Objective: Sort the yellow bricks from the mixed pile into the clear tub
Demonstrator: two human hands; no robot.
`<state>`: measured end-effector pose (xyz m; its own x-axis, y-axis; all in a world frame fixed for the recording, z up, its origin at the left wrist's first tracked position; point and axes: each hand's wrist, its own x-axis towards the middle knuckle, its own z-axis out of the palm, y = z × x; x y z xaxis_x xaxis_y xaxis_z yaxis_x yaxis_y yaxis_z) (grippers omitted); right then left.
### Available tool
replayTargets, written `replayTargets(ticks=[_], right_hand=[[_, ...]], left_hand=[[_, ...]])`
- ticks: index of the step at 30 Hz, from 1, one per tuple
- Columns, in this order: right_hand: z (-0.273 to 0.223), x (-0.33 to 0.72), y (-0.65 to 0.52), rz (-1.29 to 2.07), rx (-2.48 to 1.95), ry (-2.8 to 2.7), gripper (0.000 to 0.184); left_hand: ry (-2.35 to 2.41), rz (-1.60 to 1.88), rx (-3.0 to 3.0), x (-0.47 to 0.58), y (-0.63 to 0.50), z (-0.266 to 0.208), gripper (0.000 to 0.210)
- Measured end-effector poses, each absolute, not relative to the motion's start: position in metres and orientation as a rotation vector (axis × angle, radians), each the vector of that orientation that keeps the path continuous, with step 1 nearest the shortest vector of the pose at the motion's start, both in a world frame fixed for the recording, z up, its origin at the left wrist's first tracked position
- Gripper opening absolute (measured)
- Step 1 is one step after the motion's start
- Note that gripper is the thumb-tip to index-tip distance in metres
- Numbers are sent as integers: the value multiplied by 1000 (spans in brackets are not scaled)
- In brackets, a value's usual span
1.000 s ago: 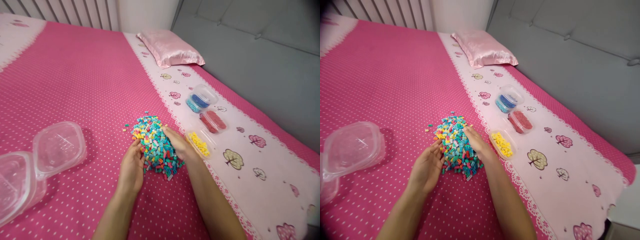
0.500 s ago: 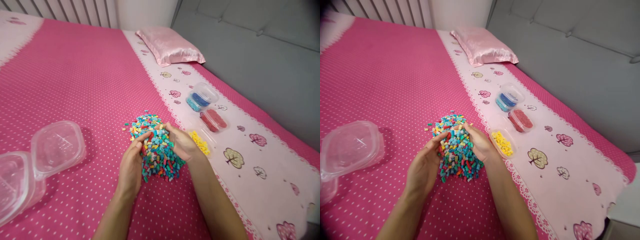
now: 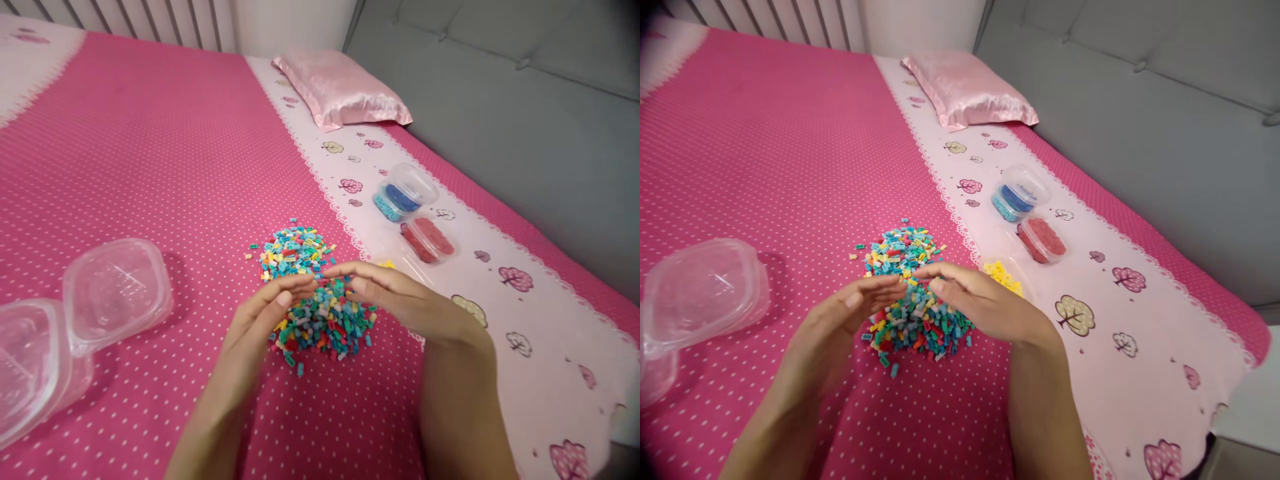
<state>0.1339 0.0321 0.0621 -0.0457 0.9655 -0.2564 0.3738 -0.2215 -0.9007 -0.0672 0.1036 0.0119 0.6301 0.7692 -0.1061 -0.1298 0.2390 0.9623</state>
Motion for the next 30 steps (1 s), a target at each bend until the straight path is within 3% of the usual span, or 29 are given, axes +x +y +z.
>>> replayTargets(ticks=[5,8,12,15,18,30], right_hand=[[60,141,22,932,-1927,-1737,50],[52,139,24,866,-2093,-1829,73],[41,130,33,875,-2391,-1788,108],[32,125,40,913,-2462,-1841,120],[24,123,45,971,-2403,-1889,127],[13,119,56,1045,-1832,-1944,103]], left_hand=[[875,479,1851,-77,104,20,38],[1113,396,2125,-82,107,21,44],[1344,10,2252,-87,111,16,74],[1311,-208,2223,-83,109,9,93],[1265,-208,2188,-70,104,-1,106],[989,414,2000,-59,111,-19,57]])
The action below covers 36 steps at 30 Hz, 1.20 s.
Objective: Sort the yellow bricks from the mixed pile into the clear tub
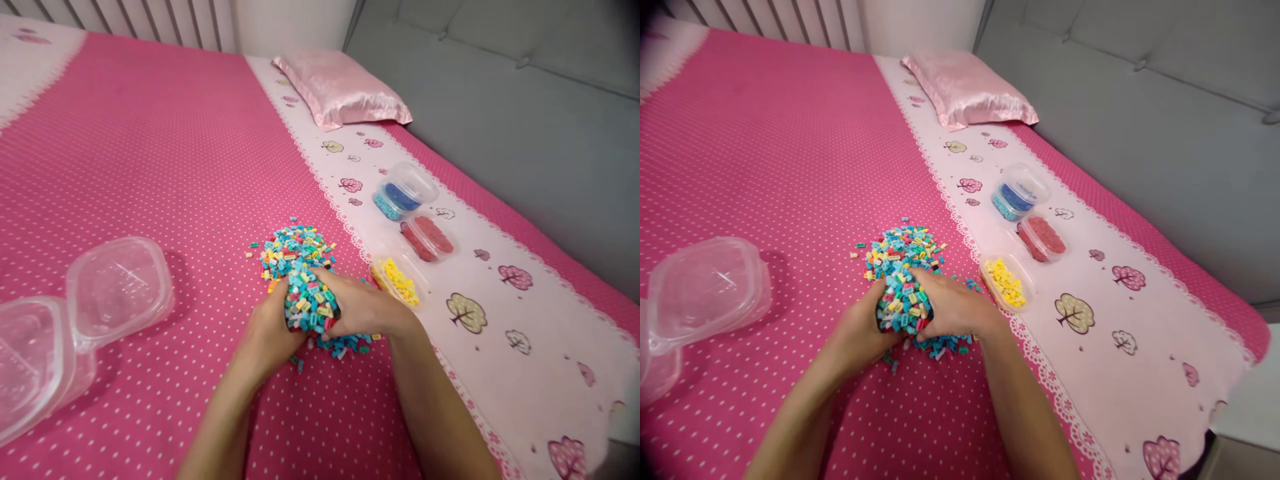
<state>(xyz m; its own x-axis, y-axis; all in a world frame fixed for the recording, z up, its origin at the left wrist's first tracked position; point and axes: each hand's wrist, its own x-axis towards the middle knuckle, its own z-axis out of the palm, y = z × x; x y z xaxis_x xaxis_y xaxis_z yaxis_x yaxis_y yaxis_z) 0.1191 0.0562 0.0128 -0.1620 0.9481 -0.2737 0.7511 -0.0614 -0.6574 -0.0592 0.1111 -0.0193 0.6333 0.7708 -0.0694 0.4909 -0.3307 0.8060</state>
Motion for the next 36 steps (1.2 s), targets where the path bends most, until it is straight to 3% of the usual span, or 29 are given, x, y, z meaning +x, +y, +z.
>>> replayTargets(ticks=[3,10,19,25,32,36], right_hand=[[15,117,58,978,-1762,-1894,90],[25,118,55,814,-1710,-1842,74],[40,125,41,864,-1706,-1811,61],[50,138,26,617,-2127,-1790,51],[59,146,14,624,-2611,-1586,28],[55,143,14,569,-2738,-1526,27]], left_hand=[[934,526,1968,-57,112,-21,44],[932,724,2029,-54,113,-20,62],[851,722,2068,-55,113,-18,56],[871,734,2022,-56,112,-15,52],[994,775,1938,-56,111,-8,45],[1004,804,1912,-56,110,-7,42]])
